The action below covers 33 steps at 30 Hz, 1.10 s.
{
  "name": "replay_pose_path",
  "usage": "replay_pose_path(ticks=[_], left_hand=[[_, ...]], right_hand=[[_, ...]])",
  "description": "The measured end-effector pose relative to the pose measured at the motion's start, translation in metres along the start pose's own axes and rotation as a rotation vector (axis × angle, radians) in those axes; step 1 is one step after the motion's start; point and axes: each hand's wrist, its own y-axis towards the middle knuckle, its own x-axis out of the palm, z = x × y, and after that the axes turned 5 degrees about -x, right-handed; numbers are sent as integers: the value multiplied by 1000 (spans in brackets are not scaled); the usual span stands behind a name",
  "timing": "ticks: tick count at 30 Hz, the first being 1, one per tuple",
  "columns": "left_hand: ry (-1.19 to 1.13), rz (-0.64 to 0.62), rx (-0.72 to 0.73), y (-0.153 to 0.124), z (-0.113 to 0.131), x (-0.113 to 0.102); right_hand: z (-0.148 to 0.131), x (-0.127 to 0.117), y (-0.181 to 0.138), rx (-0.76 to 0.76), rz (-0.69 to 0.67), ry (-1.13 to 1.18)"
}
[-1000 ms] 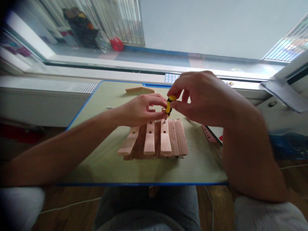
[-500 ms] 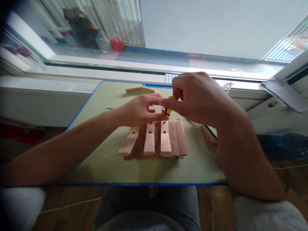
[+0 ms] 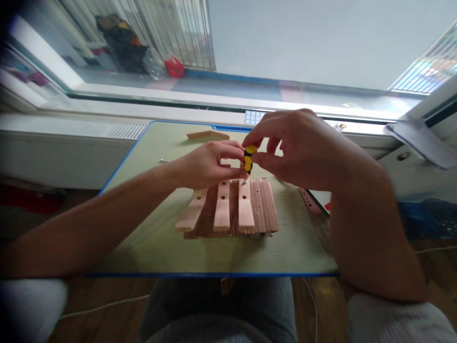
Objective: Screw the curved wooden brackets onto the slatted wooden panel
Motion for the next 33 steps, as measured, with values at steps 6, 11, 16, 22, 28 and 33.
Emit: replay_pose_path(ticks=[6, 11, 16, 22, 28, 33], left_hand=[[27, -6, -15, -1, 3, -2], [15, -7, -22, 0, 1, -2], [47, -6, -19, 0, 0, -2], [17, 17, -9, 0, -2, 0], [6, 12, -11, -1, -1, 0], [15, -2, -5, -1, -1, 0]], right_hand=[[1, 4, 1, 32, 25, -84], [-3, 6, 3, 91, 14, -161], [-4, 12, 8, 121, 52, -245], [2, 14, 9, 83, 66, -202], [1, 3, 3, 17, 14, 6], [0, 3, 0, 5, 4, -13]])
